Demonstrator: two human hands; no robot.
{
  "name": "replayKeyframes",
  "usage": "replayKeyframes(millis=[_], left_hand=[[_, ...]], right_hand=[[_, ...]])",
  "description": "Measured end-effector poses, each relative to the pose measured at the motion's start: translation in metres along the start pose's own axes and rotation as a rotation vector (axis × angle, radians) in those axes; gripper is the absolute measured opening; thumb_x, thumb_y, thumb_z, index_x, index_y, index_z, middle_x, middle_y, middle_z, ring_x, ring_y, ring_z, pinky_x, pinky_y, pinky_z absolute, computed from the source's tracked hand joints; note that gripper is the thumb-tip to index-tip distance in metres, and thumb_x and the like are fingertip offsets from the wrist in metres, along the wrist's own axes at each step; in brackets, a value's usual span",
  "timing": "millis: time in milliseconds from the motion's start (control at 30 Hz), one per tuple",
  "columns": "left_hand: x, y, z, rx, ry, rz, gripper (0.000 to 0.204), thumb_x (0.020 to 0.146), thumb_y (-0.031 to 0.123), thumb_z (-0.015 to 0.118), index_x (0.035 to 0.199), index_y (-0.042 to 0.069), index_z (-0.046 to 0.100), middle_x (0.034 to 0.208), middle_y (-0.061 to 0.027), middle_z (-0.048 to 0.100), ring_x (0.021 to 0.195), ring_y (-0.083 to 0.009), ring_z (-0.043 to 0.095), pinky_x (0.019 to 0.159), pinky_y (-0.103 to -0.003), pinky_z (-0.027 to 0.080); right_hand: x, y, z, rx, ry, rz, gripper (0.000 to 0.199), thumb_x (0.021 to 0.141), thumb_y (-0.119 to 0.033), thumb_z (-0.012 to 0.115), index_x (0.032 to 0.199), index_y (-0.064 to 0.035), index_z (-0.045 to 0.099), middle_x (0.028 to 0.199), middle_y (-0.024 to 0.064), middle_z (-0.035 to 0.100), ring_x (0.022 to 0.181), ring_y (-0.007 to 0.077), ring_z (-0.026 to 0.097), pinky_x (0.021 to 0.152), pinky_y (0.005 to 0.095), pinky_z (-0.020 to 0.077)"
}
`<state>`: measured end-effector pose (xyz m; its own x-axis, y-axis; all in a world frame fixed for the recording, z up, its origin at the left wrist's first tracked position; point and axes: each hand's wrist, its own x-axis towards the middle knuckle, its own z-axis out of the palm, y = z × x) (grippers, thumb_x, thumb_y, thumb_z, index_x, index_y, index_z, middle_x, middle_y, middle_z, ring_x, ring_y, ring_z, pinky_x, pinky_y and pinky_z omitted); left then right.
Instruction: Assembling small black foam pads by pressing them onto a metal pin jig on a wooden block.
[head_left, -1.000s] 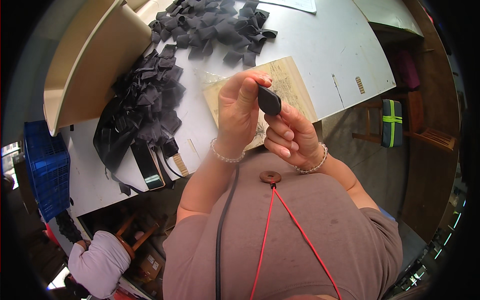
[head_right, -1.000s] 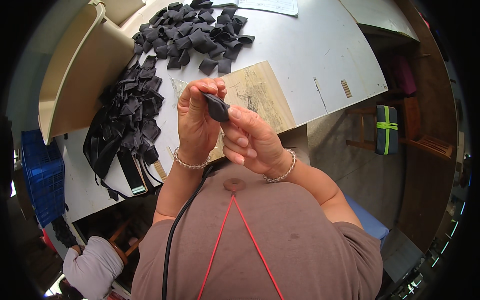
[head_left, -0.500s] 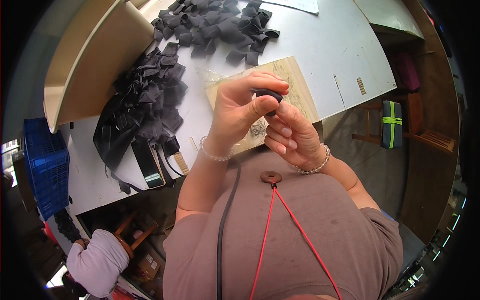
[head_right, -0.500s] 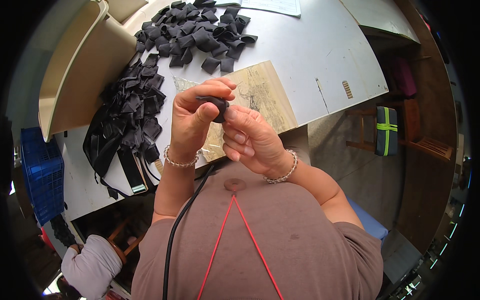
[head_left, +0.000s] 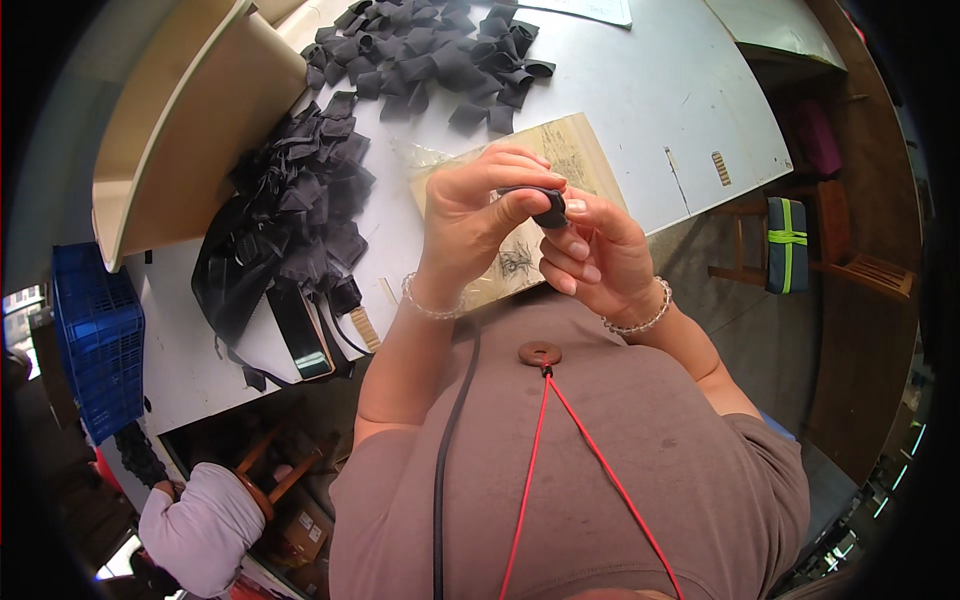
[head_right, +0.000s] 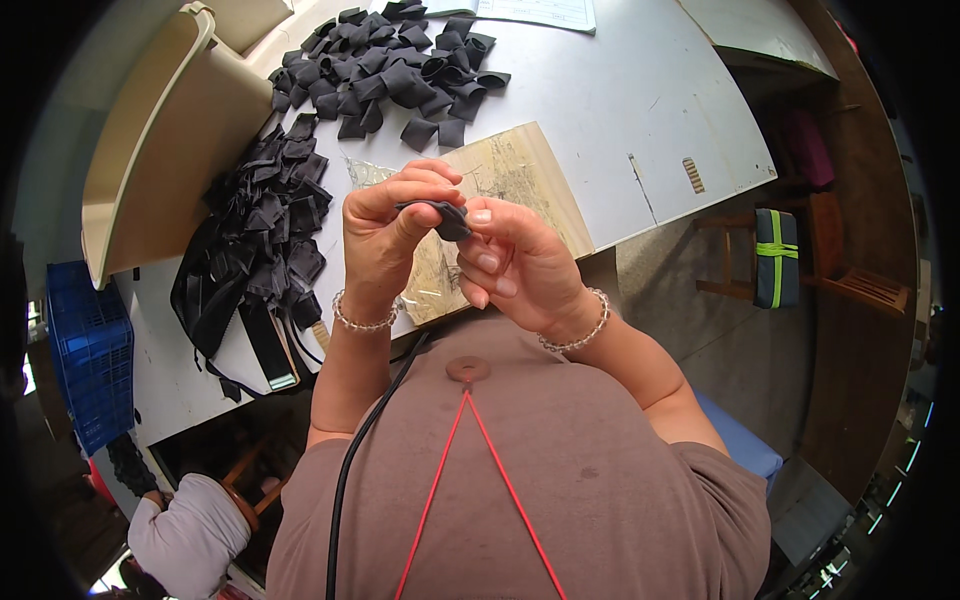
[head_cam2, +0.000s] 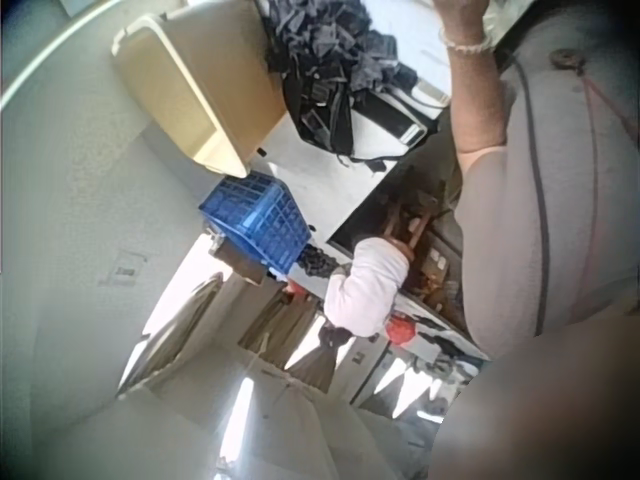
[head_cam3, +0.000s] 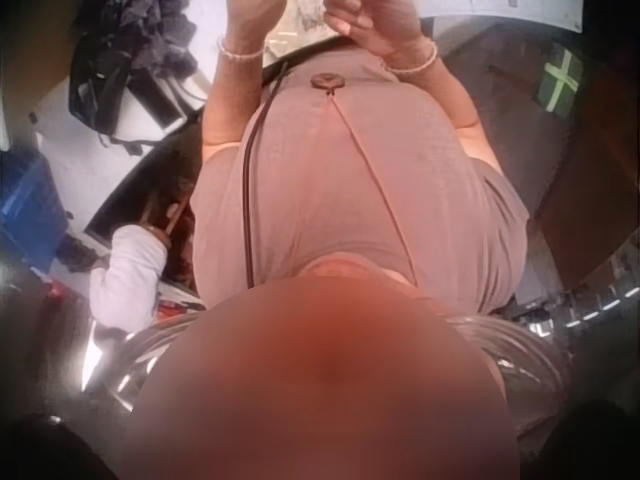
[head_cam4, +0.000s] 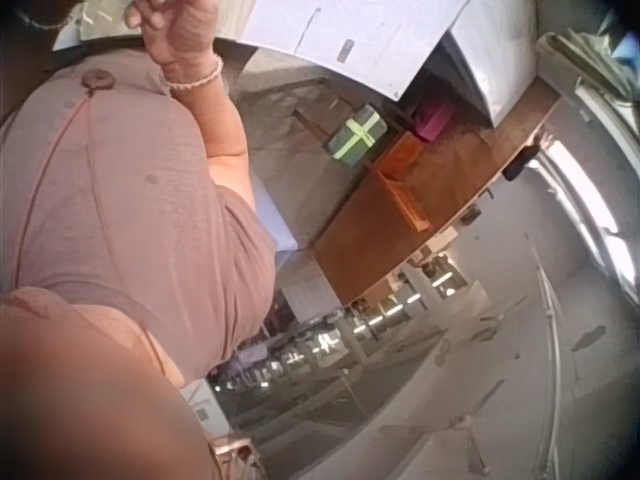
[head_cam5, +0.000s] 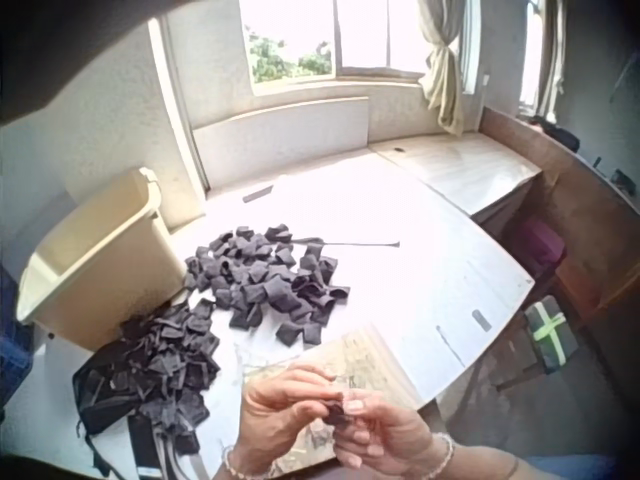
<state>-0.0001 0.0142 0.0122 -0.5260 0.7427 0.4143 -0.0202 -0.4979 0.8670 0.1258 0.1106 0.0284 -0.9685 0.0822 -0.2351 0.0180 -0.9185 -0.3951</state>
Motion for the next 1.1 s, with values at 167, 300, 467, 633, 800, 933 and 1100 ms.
replayKeyframes(millis=[167,300,467,633,800,933,1100], left_hand=[[0.0,0.003,-0.003,0.075,0.014,0.047,0.017,0.077,0.014,0.071,0.088,0.0,0.069,0.084,-0.0082,0.067,0.088,-0.0205,0.059,0.079,-0.032,0.045],[0.0,0.002,-0.003,0.087,0.007,0.069,0.016,0.078,0.012,0.07,0.089,0.0,0.069,0.085,-0.0086,0.067,0.087,-0.0205,0.059,0.079,-0.032,0.045],[-0.003,0.001,-0.001,0.095,0.048,0.046,0.017,0.079,0.011,0.07,0.092,0.0,0.068,0.086,-0.009,0.067,0.087,-0.02,0.058,0.078,-0.03,0.045],[-0.006,-0.001,-0.003,0.156,0.032,0.083,0.016,0.079,0.012,0.069,0.091,0.001,0.067,0.085,-0.0076,0.067,0.087,-0.0199,0.058,0.077,-0.03,0.045],[-0.007,-0.002,-0.008,0.368,0.053,0.111,0.012,0.08,0.014,0.068,0.086,0.004,0.067,0.078,-0.0021,0.067,0.086,-0.0196,0.057,0.077,-0.029,0.045],[-0.008,-0.001,-0.01,0.487,0.033,0.065,0.027,0.087,0.027,0.062,0.084,0.001,0.065,0.082,-0.0074,0.067,0.093,-0.0208,0.055,0.082,-0.031,0.044],[-0.004,-0.003,-0.011,0.549,0.03,0.149,0.013,0.082,0.019,0.065,0.084,0.007,0.068,0.077,-0.0028,0.065,0.085,-0.0207,0.057,0.078,-0.03,0.043]], right_hand=[[0.0,-0.002,0.007,-0.131,0.033,-0.06,0.025,0.092,-0.025,0.048,0.091,-0.0013,0.054,0.06,-0.0003,0.048,0.038,0.0054,0.036,0.042,0.0252,0.0452],[0.0,0.003,-0.001,-0.187,0.064,-0.102,0.025,0.093,-0.026,0.047,0.091,-0.002,0.055,0.062,0.0008,0.051,0.04,0.0053,0.038,0.042,0.0242,0.0446],[0.006,0.005,-0.02,0.042,0.117,-0.193,0.018,0.094,-0.018,0.044,0.095,-0.0031,0.054,0.071,0.0018,0.055,0.045,0.0048,0.044,0.046,0.0221,0.0453],[-0.003,0.001,0.004,-0.386,0.077,-0.533,0.017,0.09,-0.014,0.053,0.101,-0.0006,0.055,0.079,0.0038,0.059,0.052,0.0055,0.054,0.05,0.02,0.0463],[0.006,-0.001,-0.009,-1.223,0.105,-1.007,0.025,0.071,0.006,0.07,0.094,0.0002,0.063,0.082,0.0061,0.064,0.059,0.0067,0.059,0.051,0.0179,0.046],[0.004,-0.003,-0.014,-1.359,0.152,-1.119,0.019,0.07,0.006,0.07,0.087,-0.0017,0.065,0.077,0.0064,0.062,0.056,0.0078,0.057,0.047,0.0191,0.0457],[0.007,-0.008,0.002,-1.334,0.146,-1.177,0.015,0.069,0.005,0.071,0.081,-0.0025,0.064,0.075,0.0052,0.061,0.053,0.0078,0.055,0.045,0.0199,0.0449]])
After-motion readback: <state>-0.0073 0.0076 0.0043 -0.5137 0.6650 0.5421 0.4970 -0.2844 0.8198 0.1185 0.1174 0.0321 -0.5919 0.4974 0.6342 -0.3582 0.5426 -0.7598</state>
